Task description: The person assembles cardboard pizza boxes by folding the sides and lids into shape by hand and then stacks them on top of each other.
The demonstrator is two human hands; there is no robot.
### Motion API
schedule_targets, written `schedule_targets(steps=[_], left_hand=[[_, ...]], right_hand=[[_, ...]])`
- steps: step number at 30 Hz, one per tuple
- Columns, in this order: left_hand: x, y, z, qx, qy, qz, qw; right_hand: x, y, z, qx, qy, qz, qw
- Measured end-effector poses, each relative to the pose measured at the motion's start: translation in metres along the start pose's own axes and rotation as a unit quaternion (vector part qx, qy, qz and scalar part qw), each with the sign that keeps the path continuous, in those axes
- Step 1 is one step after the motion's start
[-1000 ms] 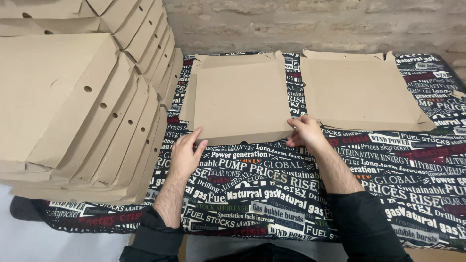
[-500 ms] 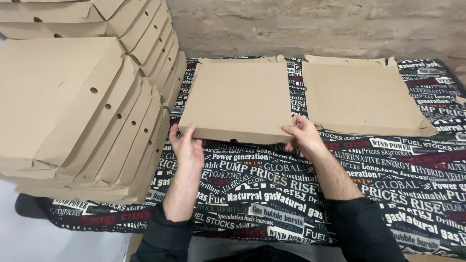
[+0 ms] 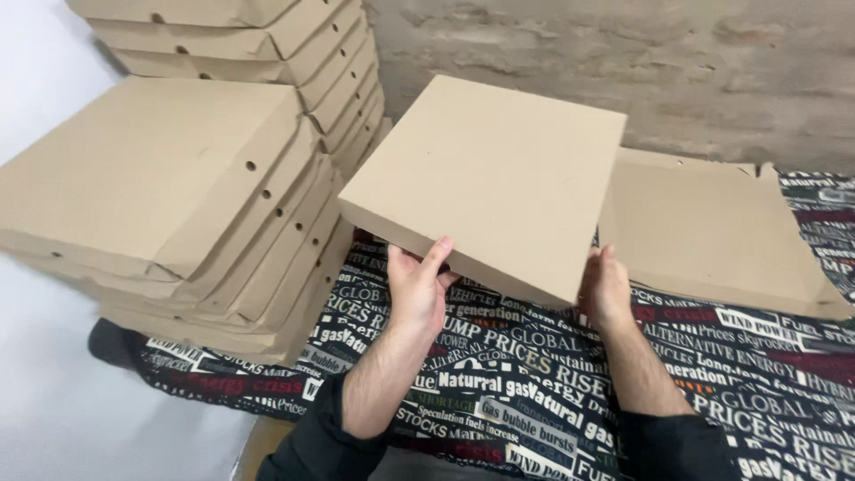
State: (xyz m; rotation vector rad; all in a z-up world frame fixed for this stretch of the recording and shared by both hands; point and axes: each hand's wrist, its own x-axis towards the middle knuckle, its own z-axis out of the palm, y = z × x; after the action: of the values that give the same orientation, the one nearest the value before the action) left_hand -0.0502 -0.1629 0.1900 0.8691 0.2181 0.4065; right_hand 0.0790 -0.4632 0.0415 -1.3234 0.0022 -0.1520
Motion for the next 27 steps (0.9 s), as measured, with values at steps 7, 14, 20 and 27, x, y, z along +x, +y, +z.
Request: schedule_targets(steps=[7,14,20,27], left_hand=[[-0.029,0.14,-0.051,-0.043,0.012,0.078,0.996],[-0.03,0.303,-0.146,-0.006,0.077,0.234,0.969],[-0.006,0.37,-0.24,0.041,0.223,0.217,0.949],[0.05,0.38,-0.3,0.065,0.248,0.14,0.956]], right_hand=[[0.015,0.009,-0.014,-0.027,-0.1,-0.034,0.994],[-0.013,-0.035,0.005,-0.12,-0.091,0.02,0.988],[-0.004,-0.024,-0.002,-0.113,-0.103,0.034,0.988],[-0.009,-0.028,0.004,-0.13,-0.089,0.049,0.986]])
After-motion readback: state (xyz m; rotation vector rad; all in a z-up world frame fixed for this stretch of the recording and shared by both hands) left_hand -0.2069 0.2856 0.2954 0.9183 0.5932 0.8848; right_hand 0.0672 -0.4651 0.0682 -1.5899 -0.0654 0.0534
